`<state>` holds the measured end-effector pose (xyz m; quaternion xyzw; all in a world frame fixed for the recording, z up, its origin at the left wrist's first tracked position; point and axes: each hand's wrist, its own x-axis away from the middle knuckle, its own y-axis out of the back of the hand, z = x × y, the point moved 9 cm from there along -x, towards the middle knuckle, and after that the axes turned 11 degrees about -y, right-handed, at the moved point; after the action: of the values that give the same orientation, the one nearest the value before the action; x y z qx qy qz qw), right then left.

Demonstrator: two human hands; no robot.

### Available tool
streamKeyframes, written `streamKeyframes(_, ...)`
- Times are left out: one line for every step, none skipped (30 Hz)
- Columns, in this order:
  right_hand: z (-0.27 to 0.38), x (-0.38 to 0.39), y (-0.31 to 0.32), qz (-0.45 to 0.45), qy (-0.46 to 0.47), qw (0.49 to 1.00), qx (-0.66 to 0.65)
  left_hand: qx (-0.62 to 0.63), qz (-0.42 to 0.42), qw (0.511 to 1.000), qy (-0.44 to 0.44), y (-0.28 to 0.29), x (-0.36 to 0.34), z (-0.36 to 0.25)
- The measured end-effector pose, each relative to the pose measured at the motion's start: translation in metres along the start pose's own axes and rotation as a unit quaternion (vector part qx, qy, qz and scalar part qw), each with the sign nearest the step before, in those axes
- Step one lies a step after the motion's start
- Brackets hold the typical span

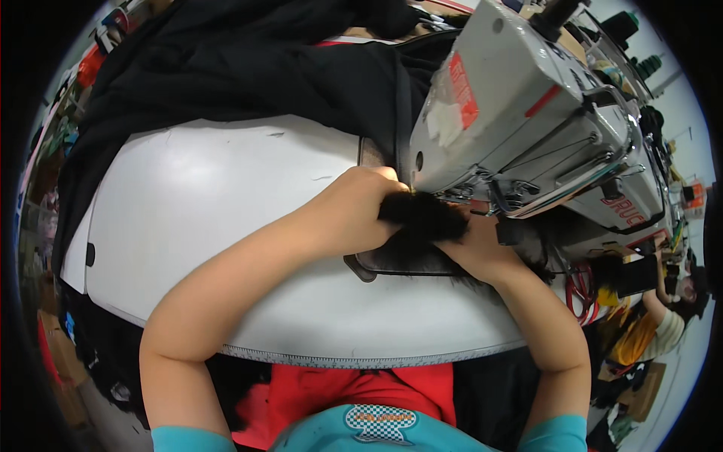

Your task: Sewing a black fur trim onto a garment using an industrial sewing machine.

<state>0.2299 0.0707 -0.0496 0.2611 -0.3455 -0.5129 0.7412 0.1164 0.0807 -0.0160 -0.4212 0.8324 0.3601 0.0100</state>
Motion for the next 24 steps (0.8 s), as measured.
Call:
streamKeyframes(-0.006, -0.002, -0.005, 0.003, -0.008, 0.999, -0.035, -0.002, -0.011, 1.000, -0.007, 0.000, 0.002, 0.002)
streamKeyframes(-0.007, -0.001, -0.009, 0.004, -0.008, 0.999, -0.034, -0.002, -0.012, 1.000, -0.006, 0.000, 0.004, 0.004)
streamKeyframes(0.001, 0.003, -0.006, -0.036, 0.042, 0.998, -0.036, -0.024, -0.015, 0.999, -0.019, 0.001, 0.006, 0.003)
streamKeyframes(0.009, 0.007, 0.000, -0.076, 0.092, 0.992, -0.038, -0.047, -0.017, 0.998, -0.033, 0.002, 0.008, 0.002)
streamKeyframes(0.009, 0.007, 0.001, -0.078, 0.091, 0.992, -0.038, -0.046, -0.016, 0.998, -0.035, 0.000, 0.009, 0.003)
streamKeyframes(0.021, 0.012, 0.002, -0.088, 0.155, 0.984, 0.010, -0.048, -0.012, 0.998, -0.046, -0.002, 0.009, 0.002)
streamKeyframes(0.031, 0.018, 0.001, -0.098, 0.218, 0.969, 0.058, -0.050, -0.006, 0.997, -0.056, -0.005, 0.010, 0.001)
streamKeyframes(0.029, 0.018, 0.003, -0.103, 0.217, 0.969, 0.056, -0.052, -0.002, 0.997, -0.059, -0.007, 0.012, 0.002)
streamKeyframes(0.033, 0.023, 0.002, -0.127, 0.261, 0.950, 0.118, -0.084, -0.004, 0.992, -0.091, -0.007, 0.014, -0.003)
streamKeyframes(0.036, 0.028, -0.001, -0.151, 0.303, 0.924, 0.179, -0.115, -0.005, 0.986, -0.123, -0.007, 0.016, -0.009)
streamKeyframes(0.027, 0.023, -0.002, -0.113, 0.284, 0.947, 0.103, -0.120, -0.005, 0.984, -0.134, -0.008, 0.017, -0.013)
streamKeyframes(0.024, 0.023, 0.000, -0.120, 0.281, 0.947, 0.101, -0.139, -0.005, 0.980, -0.142, -0.008, 0.018, -0.017)
streamKeyframes(0.009, 0.011, -0.005, -0.053, 0.183, 0.980, 0.061, -0.157, -0.006, 0.976, -0.150, -0.008, 0.019, -0.021)
streamKeyframes(-0.006, 0.001, -0.013, 0.016, 0.085, 0.996, 0.017, -0.176, -0.002, 0.971, -0.162, -0.009, 0.018, -0.024)
streamKeyframes(0.013, 0.005, 0.010, -0.079, 0.143, 0.978, -0.131, -0.178, 0.005, 0.970, -0.166, -0.011, 0.018, -0.026)
streamKeyframes(0.014, 0.006, 0.013, -0.086, 0.143, 0.977, -0.135, -0.203, 0.015, 0.966, -0.157, -0.014, 0.017, -0.025)
streamKeyframes(0.017, 0.007, 0.015, -0.089, 0.157, 0.972, -0.150, -0.229, 0.024, 0.962, -0.149, -0.015, 0.016, -0.025)
streamKeyframes(0.018, 0.008, 0.018, -0.091, 0.171, 0.967, -0.165, -0.257, 0.024, 0.950, -0.175, -0.015, 0.015, -0.032)
streamKeyframes(0.011, 0.001, 0.009, -0.057, 0.151, 0.976, -0.148, -0.260, 0.029, 0.948, -0.181, -0.017, 0.014, -0.032)
streamKeyframes(0.020, 0.004, 0.014, -0.077, 0.188, 0.972, -0.120, -0.281, 0.026, 0.939, -0.197, -0.018, 0.016, -0.033)
streamKeyframes(0.029, 0.009, 0.017, -0.097, 0.223, 0.966, -0.090, -0.301, 0.023, 0.929, -0.214, -0.019, 0.016, -0.033)
streamKeyframes(0.026, 0.006, 0.018, -0.103, 0.225, 0.964, -0.093, -0.302, 0.009, 0.923, -0.240, -0.020, 0.017, -0.033)
streamKeyframes(0.028, 0.012, 0.015, -0.132, 0.278, 0.951, -0.007, -0.309, 0.014, 0.918, -0.248, -0.022, 0.015, -0.034)
streamKeyframes(0.029, 0.018, 0.010, -0.159, 0.326, 0.929, 0.080, -0.317, 0.018, 0.913, -0.256, -0.024, 0.013, -0.037)
